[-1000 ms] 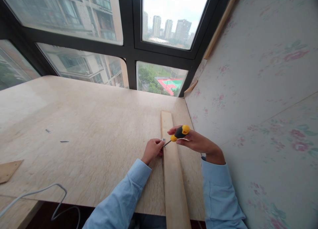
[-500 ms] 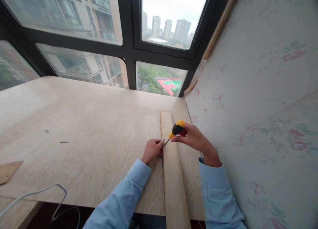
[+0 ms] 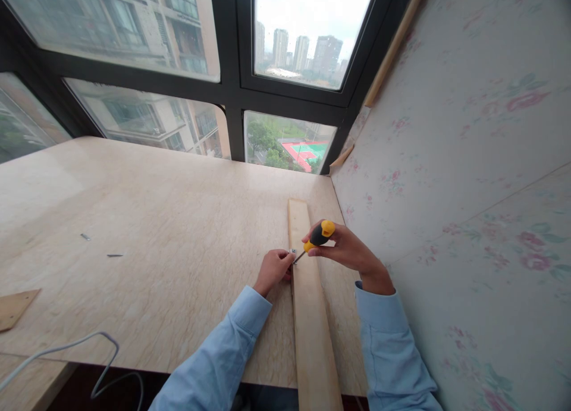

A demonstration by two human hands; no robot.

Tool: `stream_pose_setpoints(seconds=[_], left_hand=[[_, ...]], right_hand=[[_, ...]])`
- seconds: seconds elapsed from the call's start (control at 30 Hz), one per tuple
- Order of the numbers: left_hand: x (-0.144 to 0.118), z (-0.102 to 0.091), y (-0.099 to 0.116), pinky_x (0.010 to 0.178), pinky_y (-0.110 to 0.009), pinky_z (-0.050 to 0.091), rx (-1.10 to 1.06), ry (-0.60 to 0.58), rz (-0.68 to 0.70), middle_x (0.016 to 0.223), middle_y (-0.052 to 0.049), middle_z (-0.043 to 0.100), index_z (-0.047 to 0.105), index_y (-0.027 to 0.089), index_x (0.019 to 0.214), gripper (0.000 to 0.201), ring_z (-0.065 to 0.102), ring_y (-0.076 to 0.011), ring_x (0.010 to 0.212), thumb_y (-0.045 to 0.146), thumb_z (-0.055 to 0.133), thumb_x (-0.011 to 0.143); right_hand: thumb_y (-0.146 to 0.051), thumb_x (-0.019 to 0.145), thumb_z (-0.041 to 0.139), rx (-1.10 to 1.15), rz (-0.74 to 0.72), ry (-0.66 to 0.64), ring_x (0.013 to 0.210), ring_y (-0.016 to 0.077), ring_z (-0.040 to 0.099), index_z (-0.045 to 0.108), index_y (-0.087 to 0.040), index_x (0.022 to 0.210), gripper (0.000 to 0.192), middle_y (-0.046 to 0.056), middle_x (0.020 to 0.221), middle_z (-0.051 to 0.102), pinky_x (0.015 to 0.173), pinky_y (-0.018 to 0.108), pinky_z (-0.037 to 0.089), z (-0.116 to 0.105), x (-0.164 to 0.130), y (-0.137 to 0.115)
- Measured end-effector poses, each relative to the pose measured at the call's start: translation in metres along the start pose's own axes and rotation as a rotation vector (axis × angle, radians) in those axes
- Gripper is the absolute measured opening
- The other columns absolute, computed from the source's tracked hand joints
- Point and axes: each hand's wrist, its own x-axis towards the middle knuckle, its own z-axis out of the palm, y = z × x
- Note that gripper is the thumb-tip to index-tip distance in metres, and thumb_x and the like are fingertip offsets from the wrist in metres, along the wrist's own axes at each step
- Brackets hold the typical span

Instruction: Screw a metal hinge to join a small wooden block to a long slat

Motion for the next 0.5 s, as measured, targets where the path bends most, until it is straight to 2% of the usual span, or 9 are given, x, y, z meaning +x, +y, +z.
stream_pose_setpoints(seconds=[0.07, 0.13, 0.2, 0.3, 0.37, 0.43, 0.5], left_hand=[[-0.0005, -0.0002, 0.0007, 0.047, -0.024, 0.054, -0.006, -0.002, -0.001, 0.060, -0.003, 0.064, 0.068, 0.010, 0.073, 0.022, 0.063, -0.0147, 0.051, 0.028, 0.062, 0.084], [-0.0008, -0.0005, 0.0012, 0.047, -0.024, 0.054, -0.006, -0.005, 0.000, 0.060, -0.003, 0.064, 0.068, 0.010, 0.073, 0.022, 0.064, -0.0150, 0.051, 0.028, 0.062, 0.084], [-0.0008, -0.0006, 0.0013, 0.047, -0.025, 0.054, -0.005, -0.002, -0.002, 0.060, -0.004, 0.065, 0.067, 0.010, 0.071, 0.022, 0.064, -0.0151, 0.051, 0.028, 0.061, 0.085], [-0.0007, -0.0004, 0.0012, 0.046, -0.024, 0.054, -0.006, 0.004, -0.003, 0.059, -0.003, 0.064, 0.066, 0.010, 0.071, 0.023, 0.063, -0.0148, 0.050, 0.028, 0.061, 0.085], [-0.0007, -0.0003, 0.0013, 0.047, -0.023, 0.054, -0.007, 0.007, 0.000, 0.059, -0.003, 0.064, 0.067, 0.010, 0.071, 0.023, 0.063, -0.0147, 0.051, 0.028, 0.061, 0.085], [-0.0009, -0.0004, 0.0012, 0.047, -0.024, 0.054, -0.005, 0.010, 0.002, 0.059, -0.003, 0.064, 0.067, 0.010, 0.071, 0.022, 0.064, -0.0149, 0.052, 0.027, 0.061, 0.085], [-0.0010, -0.0005, 0.0011, 0.046, -0.024, 0.055, 0.000, 0.014, 0.008, 0.060, -0.003, 0.064, 0.066, 0.010, 0.071, 0.023, 0.064, -0.0154, 0.052, 0.028, 0.062, 0.084]], right_hand=[[-0.044, 0.065, 0.085, -0.139, 0.027, 0.122, 0.080, 0.0208, 0.066, 0.062, -0.020, 0.079, 0.036, 0.002, 0.081, 0.069, 0.076, 0.035, 0.055, 0.0017, 0.0023, -0.0007], [-0.044, 0.061, 0.087, -0.194, 0.059, 0.174, 0.077, 0.0203, 0.066, 0.062, -0.021, 0.084, 0.041, 0.001, 0.079, 0.068, 0.075, 0.035, 0.055, 0.0017, 0.0027, 0.0014], [-0.043, 0.063, 0.086, -0.109, 0.057, 0.104, 0.088, 0.0218, 0.067, 0.061, -0.022, 0.100, 0.049, 0.003, 0.092, 0.071, 0.083, 0.037, 0.055, -0.0003, 0.0007, 0.0048], [-0.042, 0.076, 0.077, 0.103, 0.035, -0.114, 0.114, 0.0227, 0.062, 0.054, -0.024, 0.122, 0.055, 0.009, 0.120, 0.067, 0.099, 0.042, 0.050, -0.0049, -0.0045, 0.0080], [-0.041, 0.084, 0.069, 0.176, 0.041, -0.200, 0.120, 0.0216, 0.060, 0.051, -0.024, 0.128, 0.051, 0.010, 0.123, 0.066, 0.103, 0.043, 0.047, -0.0066, -0.0067, 0.0072], [-0.043, 0.084, 0.069, 0.176, 0.043, -0.186, 0.112, 0.0218, 0.064, 0.057, -0.022, 0.120, 0.044, 0.009, 0.116, 0.069, 0.100, 0.042, 0.049, -0.0055, -0.0062, 0.0044], [-0.046, 0.076, 0.076, 0.092, 0.033, -0.083, 0.097, 0.0219, 0.067, 0.064, -0.020, 0.100, 0.037, 0.007, 0.102, 0.072, 0.089, 0.038, 0.053, -0.0022, -0.0031, 0.0010]])
